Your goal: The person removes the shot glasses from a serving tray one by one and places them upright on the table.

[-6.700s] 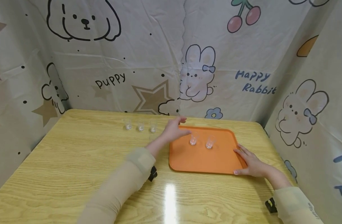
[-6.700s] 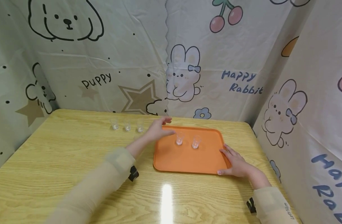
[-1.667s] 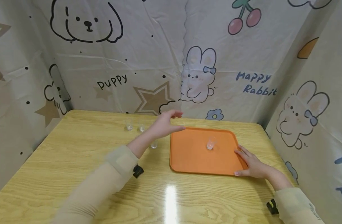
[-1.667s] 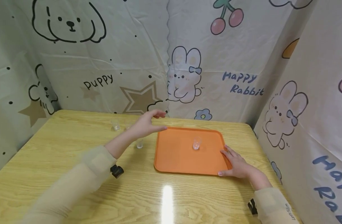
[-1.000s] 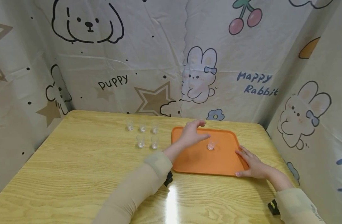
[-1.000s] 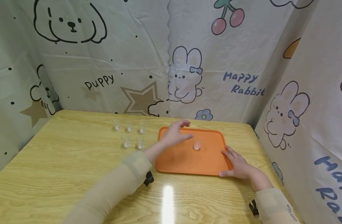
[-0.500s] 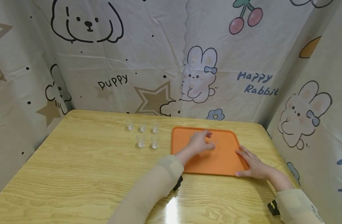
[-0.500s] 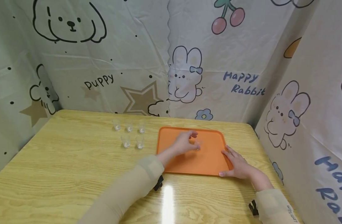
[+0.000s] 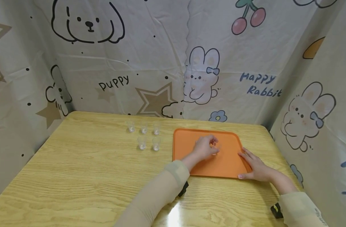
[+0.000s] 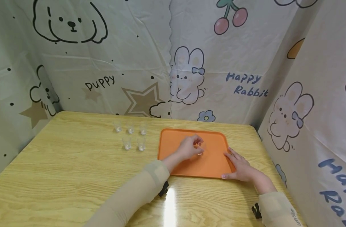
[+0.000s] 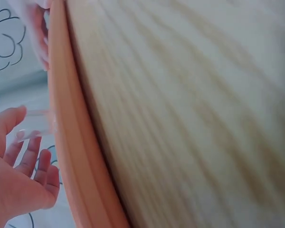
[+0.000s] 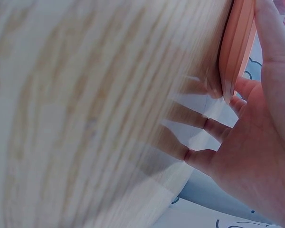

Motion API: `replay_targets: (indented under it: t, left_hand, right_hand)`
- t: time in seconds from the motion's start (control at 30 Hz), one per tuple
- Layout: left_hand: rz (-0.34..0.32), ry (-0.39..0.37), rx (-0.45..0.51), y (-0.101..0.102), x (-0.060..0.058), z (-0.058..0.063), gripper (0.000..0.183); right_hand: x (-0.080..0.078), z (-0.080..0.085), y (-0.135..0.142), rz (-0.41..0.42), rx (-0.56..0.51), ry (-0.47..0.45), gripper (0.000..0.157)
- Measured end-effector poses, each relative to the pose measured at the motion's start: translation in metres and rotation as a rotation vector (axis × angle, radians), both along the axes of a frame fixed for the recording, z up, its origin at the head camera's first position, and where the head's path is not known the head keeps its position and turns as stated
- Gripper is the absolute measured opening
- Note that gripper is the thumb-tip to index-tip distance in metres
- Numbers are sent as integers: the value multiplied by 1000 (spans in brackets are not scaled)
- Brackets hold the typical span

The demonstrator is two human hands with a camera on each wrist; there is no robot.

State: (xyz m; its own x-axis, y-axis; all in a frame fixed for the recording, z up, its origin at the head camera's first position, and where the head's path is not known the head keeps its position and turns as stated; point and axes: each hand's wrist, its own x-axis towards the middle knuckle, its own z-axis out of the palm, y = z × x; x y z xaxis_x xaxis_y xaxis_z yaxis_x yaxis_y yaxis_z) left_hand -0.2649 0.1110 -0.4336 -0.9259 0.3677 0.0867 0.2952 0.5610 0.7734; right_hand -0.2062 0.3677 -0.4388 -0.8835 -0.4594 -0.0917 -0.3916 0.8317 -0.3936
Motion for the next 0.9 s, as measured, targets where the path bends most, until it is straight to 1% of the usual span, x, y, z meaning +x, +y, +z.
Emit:
replay_targets:
  t: [0.2,0.33,0.47,0.6,0.7,0.9]
  left_hand:
    - [-25,-55,59,-11,-1,7,31]
    - [-33,-63,77,-21,-2,18,32]
    - [-50,-66,100,-35,-1,36,32]
    - [-63,-61,120,-51,2,58,31]
    - [-57,-44,103,-65,6,76,32]
    - [-49,-17,80,-99,12,108,36]
  right_hand:
    - [0,-2,1,8,0,9,94]
    - [-1,-1,1,5,-1,5,94]
    - [0,-1,1,8,-8,1,94]
    - [0,-1,1,18,-7,16,94]
    - [-1,-1,2,23,-6,30,94]
    - [-1,-1,3,26,-16,27,94]
